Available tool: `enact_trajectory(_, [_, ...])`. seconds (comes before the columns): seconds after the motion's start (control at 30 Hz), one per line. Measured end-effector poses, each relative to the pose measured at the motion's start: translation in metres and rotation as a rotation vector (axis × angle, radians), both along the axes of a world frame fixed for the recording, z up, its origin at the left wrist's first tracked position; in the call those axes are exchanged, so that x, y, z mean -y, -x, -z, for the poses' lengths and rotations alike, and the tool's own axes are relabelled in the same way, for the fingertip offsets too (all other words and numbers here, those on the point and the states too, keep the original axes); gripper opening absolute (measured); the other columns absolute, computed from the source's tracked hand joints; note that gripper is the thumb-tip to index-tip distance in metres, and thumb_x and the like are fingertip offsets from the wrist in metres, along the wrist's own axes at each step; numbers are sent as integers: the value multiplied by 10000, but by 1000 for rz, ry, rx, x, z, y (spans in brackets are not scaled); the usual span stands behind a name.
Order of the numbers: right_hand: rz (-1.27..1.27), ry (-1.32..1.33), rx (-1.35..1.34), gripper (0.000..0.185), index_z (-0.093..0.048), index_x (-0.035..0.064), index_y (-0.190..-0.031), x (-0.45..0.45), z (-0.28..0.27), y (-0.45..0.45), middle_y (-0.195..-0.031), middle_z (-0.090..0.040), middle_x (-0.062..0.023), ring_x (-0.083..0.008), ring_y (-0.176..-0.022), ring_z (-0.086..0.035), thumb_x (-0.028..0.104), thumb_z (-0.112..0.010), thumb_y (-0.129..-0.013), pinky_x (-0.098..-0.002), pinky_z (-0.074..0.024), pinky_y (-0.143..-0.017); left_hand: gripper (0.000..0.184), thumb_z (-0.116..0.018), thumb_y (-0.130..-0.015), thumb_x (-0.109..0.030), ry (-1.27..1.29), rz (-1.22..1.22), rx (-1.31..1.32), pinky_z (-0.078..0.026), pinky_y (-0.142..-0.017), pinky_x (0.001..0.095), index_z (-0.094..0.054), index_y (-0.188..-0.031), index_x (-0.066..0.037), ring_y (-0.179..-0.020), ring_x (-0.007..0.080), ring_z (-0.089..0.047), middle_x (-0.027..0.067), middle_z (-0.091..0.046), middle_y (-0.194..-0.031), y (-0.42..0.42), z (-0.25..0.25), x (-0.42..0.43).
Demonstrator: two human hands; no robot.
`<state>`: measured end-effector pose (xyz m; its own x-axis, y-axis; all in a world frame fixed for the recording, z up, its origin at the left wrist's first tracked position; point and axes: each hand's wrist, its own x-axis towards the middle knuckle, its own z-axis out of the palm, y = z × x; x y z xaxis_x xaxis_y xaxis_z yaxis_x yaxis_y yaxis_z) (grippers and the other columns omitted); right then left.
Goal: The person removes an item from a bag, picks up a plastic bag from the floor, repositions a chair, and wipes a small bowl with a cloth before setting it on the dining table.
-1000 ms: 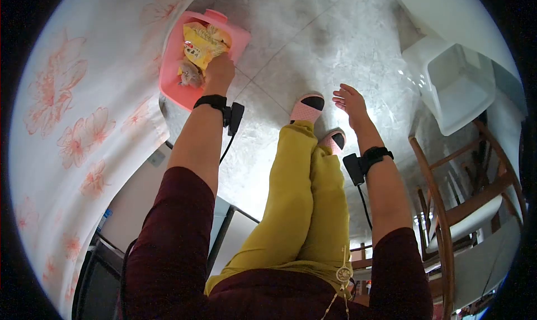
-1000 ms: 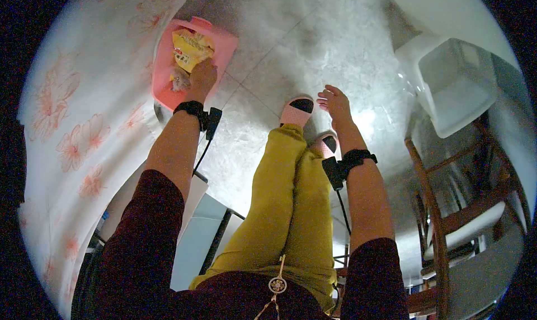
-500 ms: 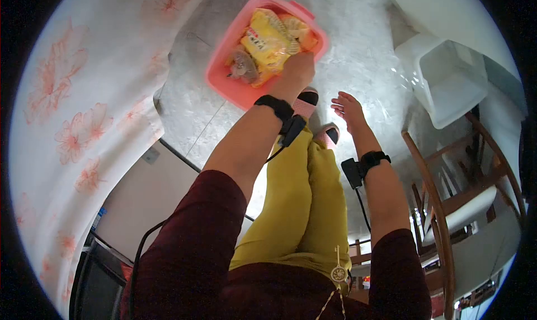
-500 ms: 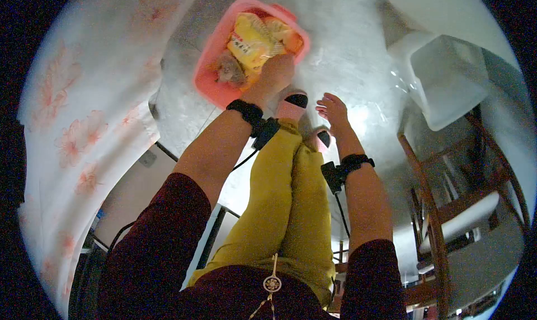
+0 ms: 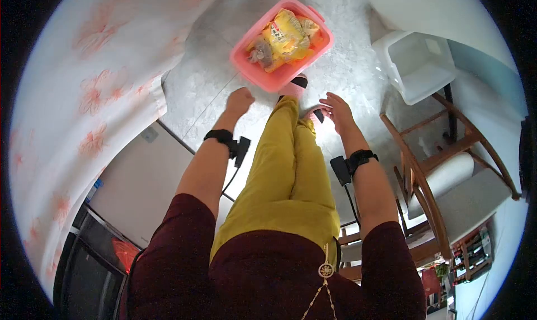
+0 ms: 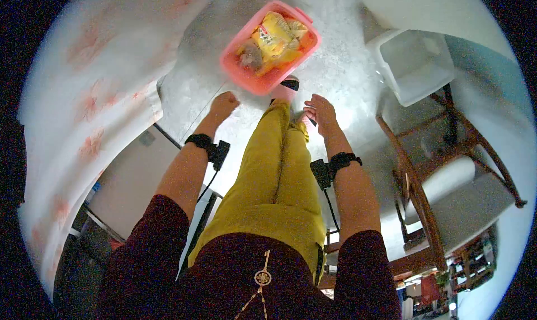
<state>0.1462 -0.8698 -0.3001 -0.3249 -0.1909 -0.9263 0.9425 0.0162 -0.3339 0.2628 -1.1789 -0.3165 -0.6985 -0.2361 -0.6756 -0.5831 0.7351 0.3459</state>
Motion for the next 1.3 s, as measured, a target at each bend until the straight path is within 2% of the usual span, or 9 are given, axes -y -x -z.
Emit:
enact_trajectory(0.17, [-112,-20,-3,427,-443,37,-1218,-13,-64,-26,-960,-603,-99,-166,-801,-582,181,-544,-829,-293,-471,-737,267,-609,-745,-320,-46,-265,7,-463,-666,385,-595,-728,-54,-737,293,-598,129,-613,-717,-45,-84,40])
enact_trajectory(0.4, [-524,-189,-210,407,-452,38,-1236,-65,-162,-36,-996,-603,-96,-176,-851,-577,188,-487,-859,-296,-456,-730,295,-564,-803,-309,-174,-458,-117,-473,-629,327,-605,-869,-25,-671,212,-606,103,-626,-747,-80,-206,23])
enact_trajectory(0.57, [-414,-213,-272,404,-486,4,-1178,-117,-178,-30,-851,-627,-128,-187,-657,-604,171,-545,-815,-286,-480,-583,302,-568,-807,-286,-291,-558,-177,-482,-627,295,-611,-929,-14,-655,180,-605,104,-627,-806,-97,-268,23])
enact_trajectory(0.63, [-387,-227,-228,367,-455,10,-1195,-121,-203,-23,-910,-600,-112,-175,-712,-576,188,-466,-874,-271,-455,-576,300,-567,-807,-283,-315,-585,-186,-483,-628,296,-610,-935,-15,-656,181,-606,105,-627,-807,-103,-276,26])
enact_trajectory(0.8, [-381,-232,-373,390,-448,44,-1224,-100,-248,13,-895,-600,-83,-154,-702,-575,143,-488,-850,-254,-442,-561,308,-562,-809,-294,-390,-554,-241,-486,-636,299,-609,-953,-26,-656,183,-609,101,-629,-803,-91,-289,57])
enact_trajectory(0.97, [-460,-355,-596,389,-507,33,-1168,-74,-271,31,-844,-599,-70,-129,-652,-556,151,-553,-800,-249,-432,-551,351,-558,-811,-340,-292,-360,-211,-484,-657,307,-605,-998,-47,-674,189,-610,117,-630,-879,-59,-289,116])
enact_trajectory(1.13, [-485,-558,-597,386,-513,25,-1157,-52,-261,26,-823,-605,-75,-129,-622,-556,136,-553,-789,-255,-423,-537,286,-579,-804,-250,-308,-335,-177,-490,-670,293,-590,-965,-14,-754,163,-572,60,-591,-867,-22,-313,181])
enact_trajectory(1.2, [-583,-545,-808,377,-522,20,-1142,-60,-221,20,-802,-616,-81,-132,-597,-557,152,-553,-790,-263,-430,-533,371,-569,-804,-326,-322,-258,-188,-484,-649,302,-596,-1002,-13,-674,179,-602,120,-618,-888,-16,-310,215])
enact_trajectory(1.3, [-665,-543,-982,371,-533,17,-1125,-45,-208,8,-785,-628,-93,-141,-589,-569,172,-554,-789,-273,-446,-542,332,-578,-803,-285,-368,-274,-181,-487,-613,291,-600,-983,-7,-684,171,-591,103,-613,-863,-9,-322,254])
